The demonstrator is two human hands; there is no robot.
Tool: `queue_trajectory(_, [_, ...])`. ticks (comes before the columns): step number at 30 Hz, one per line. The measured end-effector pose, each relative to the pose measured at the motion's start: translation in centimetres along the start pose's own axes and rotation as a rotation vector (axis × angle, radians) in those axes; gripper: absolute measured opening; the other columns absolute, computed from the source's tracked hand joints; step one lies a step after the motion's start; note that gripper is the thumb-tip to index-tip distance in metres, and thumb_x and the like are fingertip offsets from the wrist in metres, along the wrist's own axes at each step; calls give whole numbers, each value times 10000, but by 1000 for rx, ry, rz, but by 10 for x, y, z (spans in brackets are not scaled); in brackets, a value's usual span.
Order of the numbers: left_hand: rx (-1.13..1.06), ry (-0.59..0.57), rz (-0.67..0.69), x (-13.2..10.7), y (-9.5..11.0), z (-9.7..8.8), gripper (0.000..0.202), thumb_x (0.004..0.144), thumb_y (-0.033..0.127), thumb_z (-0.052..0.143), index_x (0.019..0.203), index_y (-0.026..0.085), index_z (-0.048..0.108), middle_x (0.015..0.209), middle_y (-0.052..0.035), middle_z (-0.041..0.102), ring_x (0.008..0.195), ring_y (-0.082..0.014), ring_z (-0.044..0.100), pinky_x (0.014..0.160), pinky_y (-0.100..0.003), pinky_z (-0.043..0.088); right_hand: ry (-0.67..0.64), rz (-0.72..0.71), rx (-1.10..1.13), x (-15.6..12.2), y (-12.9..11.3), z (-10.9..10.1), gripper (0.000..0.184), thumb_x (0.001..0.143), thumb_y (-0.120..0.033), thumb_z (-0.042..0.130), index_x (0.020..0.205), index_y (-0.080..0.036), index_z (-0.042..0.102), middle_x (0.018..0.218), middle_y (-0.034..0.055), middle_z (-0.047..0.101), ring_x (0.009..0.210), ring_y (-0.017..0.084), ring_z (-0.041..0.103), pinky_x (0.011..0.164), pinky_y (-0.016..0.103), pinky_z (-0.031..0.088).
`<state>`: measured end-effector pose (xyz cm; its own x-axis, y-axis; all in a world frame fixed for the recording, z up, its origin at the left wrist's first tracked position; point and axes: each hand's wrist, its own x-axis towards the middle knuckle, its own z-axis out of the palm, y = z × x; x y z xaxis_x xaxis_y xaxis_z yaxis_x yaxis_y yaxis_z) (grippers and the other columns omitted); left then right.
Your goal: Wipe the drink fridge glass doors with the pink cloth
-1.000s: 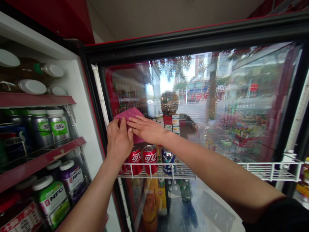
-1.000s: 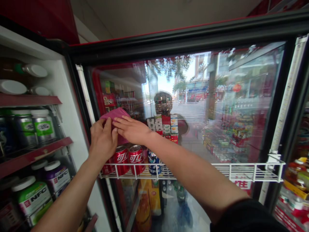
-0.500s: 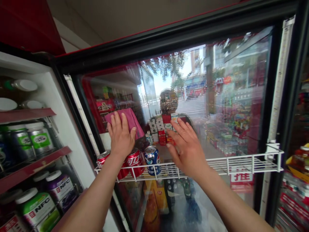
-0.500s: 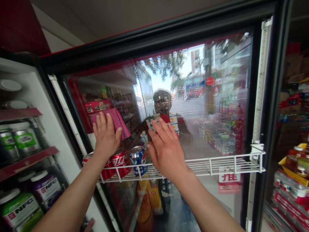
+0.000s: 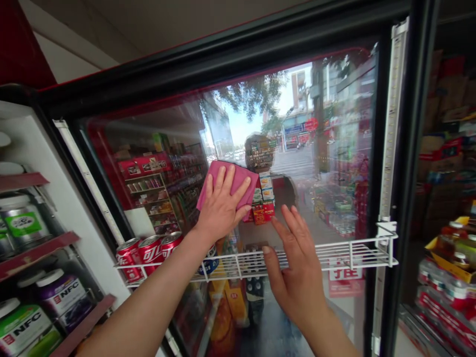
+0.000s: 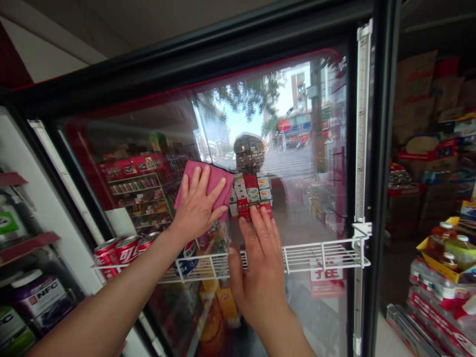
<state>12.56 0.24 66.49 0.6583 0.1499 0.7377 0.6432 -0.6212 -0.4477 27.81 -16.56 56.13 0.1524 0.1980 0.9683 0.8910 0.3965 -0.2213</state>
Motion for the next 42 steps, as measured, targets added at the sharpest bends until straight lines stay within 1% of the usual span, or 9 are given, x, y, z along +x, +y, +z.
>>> queue_trajectory(4, [49,-11,-6,-1,-11,1,808,1027,520,672,1749,316,370,1887,-168,139,1761,-404,112,1398,-700,139,-35,-12,50,-3,6,-5,543,1074,-196,577,1613,-185,511,1755,170,484,1694,350,376,1326,712,419])
queue_trajectory(10, [62,162,-217,-10,-61,-1,850,1031,575,622,1761,240,343,1887,-197,55,1758,-442,69,1388,-729,93,-44,-22,21,-11,10,-12,462,1063,-203,606,1524,-172,591,1738,155,513,1680,336,404,1331,645,437])
queue_trajectory(18, [-6,306,-440,-4,-127,-31,947,1012,654,524,1775,150,276,1893,-208,60,1754,-472,54,1403,-712,38,-27,-56,-99,-14,-1,-3,435,1055,-187,618,1489,-163,623,1706,170,551,1661,349,438,1314,639,449])
queue_trajectory(25, [-58,323,-404,-2,-159,-47,968,999,777,427,1803,315,150,1886,114,-131,1757,-415,-46,1439,-577,-21,-17,-68,-124,-15,-11,13,417,1055,-190,616,1471,-157,628,1690,181,566,1657,345,445,1297,633,474])
queue_trajectory(27, [-75,333,-434,0,-155,-46,983,1001,810,395,1803,296,154,1879,110,-146,1750,-456,-43,1436,-622,-27,-18,-63,-95,-11,-14,13,428,1056,-190,610,1484,-160,617,1703,180,551,1659,351,440,1299,653,471])
queue_trajectory(30, [-100,358,-522,9,-138,-42,1083,976,866,399,1793,185,196,1904,-21,-87,1739,-505,-34,1428,-664,-24,-19,-74,-42,-2,-14,8,449,1055,-182,604,1503,-158,599,1722,184,527,1671,367,418,1298,687,467])
queue_trajectory(35, [-100,372,-625,34,-75,-24,1007,1045,698,490,1786,93,176,1882,-247,-47,1741,-514,-57,1399,-730,7,-43,-125,-3,10,0,-11,445,1051,-175,602,1496,-171,599,1716,180,534,1674,359,415,1313,691,458])
queue_trajectory(38, [-69,340,-523,41,-21,-4,975,1040,637,569,1783,112,217,1874,-271,-31,1744,-498,-60,1391,-739,36,-52,-140,-6,12,13,-23,441,1056,-183,594,1497,-165,601,1708,189,542,1669,372,421,1292,714,470])
queue_trajectory(42, [17,224,-198,27,31,17,916,1012,590,667,1760,185,328,1876,-250,33,1752,-460,12,1392,-724,148,-30,-167,-4,10,34,-35,430,1053,-180,600,1482,-145,617,1680,196,571,1658,375,438,1273,713,490])
